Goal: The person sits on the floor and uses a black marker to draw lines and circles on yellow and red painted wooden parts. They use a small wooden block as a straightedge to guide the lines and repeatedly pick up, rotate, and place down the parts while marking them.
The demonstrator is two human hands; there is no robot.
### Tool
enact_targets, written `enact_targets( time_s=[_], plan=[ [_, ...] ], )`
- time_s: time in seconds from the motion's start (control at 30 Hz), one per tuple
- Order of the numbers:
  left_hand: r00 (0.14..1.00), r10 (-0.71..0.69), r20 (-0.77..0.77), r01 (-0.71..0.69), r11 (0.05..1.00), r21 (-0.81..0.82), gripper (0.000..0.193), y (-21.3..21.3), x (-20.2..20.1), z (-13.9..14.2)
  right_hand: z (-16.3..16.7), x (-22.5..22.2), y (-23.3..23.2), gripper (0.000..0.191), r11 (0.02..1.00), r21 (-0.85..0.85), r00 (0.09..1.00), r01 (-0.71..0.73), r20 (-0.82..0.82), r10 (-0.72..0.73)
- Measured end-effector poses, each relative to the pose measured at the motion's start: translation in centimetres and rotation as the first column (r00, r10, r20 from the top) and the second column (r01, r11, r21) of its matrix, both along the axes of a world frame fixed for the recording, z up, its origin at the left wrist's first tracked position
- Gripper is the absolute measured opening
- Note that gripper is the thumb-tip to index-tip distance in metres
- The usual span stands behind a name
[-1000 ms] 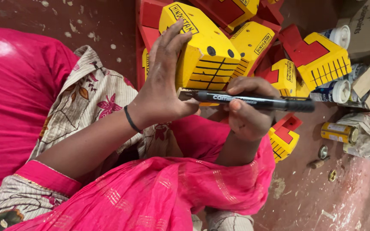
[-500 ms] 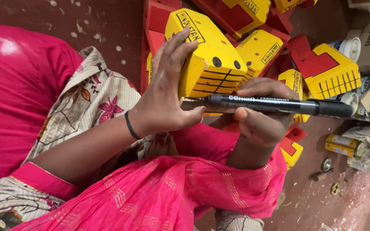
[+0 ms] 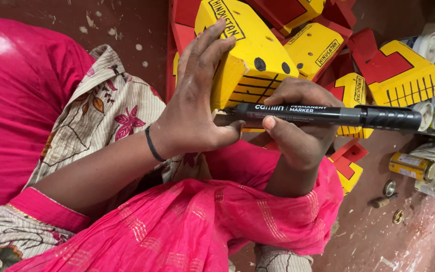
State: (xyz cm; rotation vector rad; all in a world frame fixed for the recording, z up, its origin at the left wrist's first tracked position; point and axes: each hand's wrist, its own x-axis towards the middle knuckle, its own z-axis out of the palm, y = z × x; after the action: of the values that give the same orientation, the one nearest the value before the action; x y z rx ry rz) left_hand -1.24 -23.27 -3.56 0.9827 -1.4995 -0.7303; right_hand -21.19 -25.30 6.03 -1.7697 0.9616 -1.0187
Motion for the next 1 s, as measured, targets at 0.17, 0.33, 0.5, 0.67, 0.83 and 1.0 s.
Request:
enact_targets(
  time_s=[0.17, 0.33, 0.5, 0.67, 0.83, 1.0],
  plan=[
    [0.999, 0.012, 0.03, -0.012, 1.0, -0.016, 0.107, 0.1, 0.1, -0.2, 0.3, -0.9, -0.2, 0.022, 0.999, -0.043, 0.999, -0.018, -0.034, 0.016],
    [0.999, 0.01, 0.049, -0.01, 1.0, -0.008, 0.107, 0.1, 0.3, -0.2, 1.5, -2.4, -0.2, 0.021, 0.998, -0.011, 0.998, 0.059, -0.033, -0.059],
    [0.999, 0.008, 0.043, -0.008, 1.0, -0.003, 0.107, 0.3, 0.3, 0.0, 1.0, -1.3, -0.4, 0.025, 0.999, -0.034, 0.995, 0.031, 0.093, -0.027],
    [0.999, 0.021, 0.046, -0.02, 1.0, -0.007, 0.112, 0.2, 0.1, 0.0, 0.3, 0.4, 0.0, 0.024, 0.997, -0.082, 1.0, 0.002, -0.001, -0.002],
    [0.999, 0.016, 0.042, -0.015, 1.0, -0.016, 0.111, 0.4, 0.3, -0.1, 0.5, -1.2, 0.3, 0.023, 0.997, -0.078, 0.998, 0.028, -0.061, -0.033],
    [0.998, 0.024, 0.065, -0.023, 1.0, -0.017, 0.11, 0.5, 0.4, -0.1, 0.8, -3.6, -0.2, 0.023, 0.99, -0.075, 0.993, 0.119, -0.007, -0.12]
  ],
)
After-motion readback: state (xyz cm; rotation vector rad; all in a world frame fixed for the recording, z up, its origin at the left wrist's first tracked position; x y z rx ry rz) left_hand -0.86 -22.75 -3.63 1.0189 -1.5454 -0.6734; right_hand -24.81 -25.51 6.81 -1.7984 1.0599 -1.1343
